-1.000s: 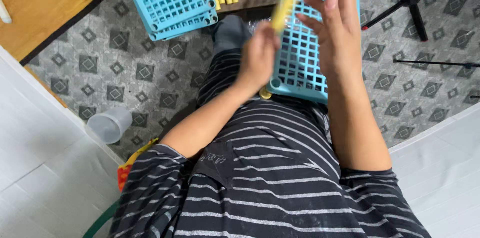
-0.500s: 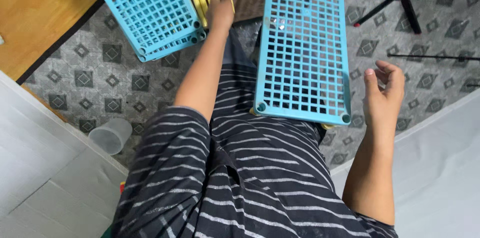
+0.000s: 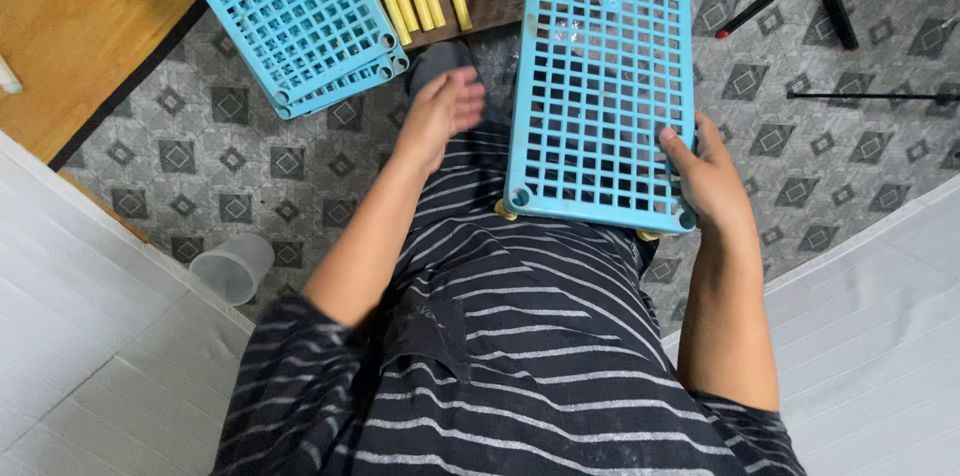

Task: The person assembles a plastic rack by inserting yellow cylindrical legs into the holes of light blue plastic grid panels. They handle the panels and legs by hand, repeatedly inserting and adjusting the legs to fit the panels together.

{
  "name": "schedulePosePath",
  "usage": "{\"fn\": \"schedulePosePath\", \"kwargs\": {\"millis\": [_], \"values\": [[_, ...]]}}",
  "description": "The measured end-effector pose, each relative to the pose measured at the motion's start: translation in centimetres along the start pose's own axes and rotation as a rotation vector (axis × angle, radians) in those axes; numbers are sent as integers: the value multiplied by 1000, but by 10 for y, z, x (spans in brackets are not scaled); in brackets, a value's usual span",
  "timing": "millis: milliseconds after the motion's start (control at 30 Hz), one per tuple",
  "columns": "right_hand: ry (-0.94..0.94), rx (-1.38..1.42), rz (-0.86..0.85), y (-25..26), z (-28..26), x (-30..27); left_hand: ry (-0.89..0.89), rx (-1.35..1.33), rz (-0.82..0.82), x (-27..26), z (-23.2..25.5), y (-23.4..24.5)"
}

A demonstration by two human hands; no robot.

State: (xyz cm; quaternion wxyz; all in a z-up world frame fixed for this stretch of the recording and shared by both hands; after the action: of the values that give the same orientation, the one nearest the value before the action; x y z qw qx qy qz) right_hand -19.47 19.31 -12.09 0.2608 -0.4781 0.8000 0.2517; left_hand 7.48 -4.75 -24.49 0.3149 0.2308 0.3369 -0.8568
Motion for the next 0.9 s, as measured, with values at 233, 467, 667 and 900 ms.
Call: {"fn": "schedulePosePath", "kwargs": {"millis": [233,467,667,900], "values": [[-2,335,-8,-7,29,15,-38,-223,-297,-68,32,-77],[421,230,134,-3,-27,-10,-394,-15,-293,-75,78,-112],[811,327,151,18,-101,-18,-682,-46,-488,-32,146,-100],[945,-21,276,44,-105,20,-705,-178,-595,49,304,-90]]}}
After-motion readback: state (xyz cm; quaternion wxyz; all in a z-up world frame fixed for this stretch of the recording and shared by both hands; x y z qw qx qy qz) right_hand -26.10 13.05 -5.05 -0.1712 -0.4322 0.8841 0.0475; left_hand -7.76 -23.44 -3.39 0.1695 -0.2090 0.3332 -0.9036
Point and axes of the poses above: each hand's wrist, its own x-axis towards the middle knuckle, its own y-axis out of the back of the hand, z = x × y, the point moved 5 cm from there along x, towards the middle knuckle, and after that the axes turned 9 degrees about -z, right-handed, at the moved point
